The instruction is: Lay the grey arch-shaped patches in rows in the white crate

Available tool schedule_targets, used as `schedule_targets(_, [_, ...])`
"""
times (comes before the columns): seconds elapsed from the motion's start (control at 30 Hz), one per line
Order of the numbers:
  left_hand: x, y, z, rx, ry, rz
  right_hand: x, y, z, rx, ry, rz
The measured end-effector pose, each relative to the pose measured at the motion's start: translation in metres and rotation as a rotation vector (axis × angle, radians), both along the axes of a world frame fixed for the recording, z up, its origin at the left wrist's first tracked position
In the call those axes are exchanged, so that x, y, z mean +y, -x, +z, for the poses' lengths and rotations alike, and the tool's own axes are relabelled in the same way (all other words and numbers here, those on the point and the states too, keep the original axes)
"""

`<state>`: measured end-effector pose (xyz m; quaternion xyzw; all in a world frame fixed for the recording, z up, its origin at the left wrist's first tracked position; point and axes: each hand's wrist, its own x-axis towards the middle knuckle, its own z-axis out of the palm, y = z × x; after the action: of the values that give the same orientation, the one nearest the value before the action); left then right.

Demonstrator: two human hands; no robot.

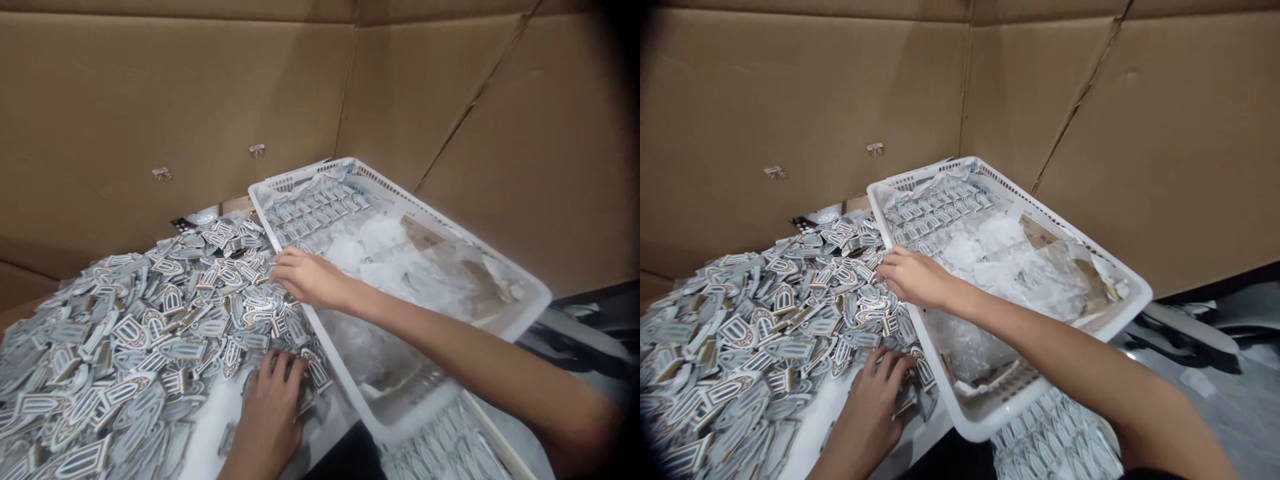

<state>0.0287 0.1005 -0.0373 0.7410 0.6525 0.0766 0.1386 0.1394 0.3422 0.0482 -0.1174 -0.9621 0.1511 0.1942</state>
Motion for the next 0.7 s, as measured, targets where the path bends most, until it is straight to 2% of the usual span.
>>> schedule_targets(0.4, [0.007, 0.005, -0.003, -0.100, -0.053, 0.048, -0.001, -0.001, 0.001, 0.012, 0.027, 0.010])
schedule_targets(0.57, [0.007, 0.009, 0.007, -0.252, -0.068, 0.099, -0.002, -0.001, 0.001, 0.003, 0.035, 0.004])
schedule_targets(0.7, [0.011, 0.019, 0.023, -0.477, -0.022, 0.145, -0.001, -0.001, 0.000, 0.005, 0.033, 0.003])
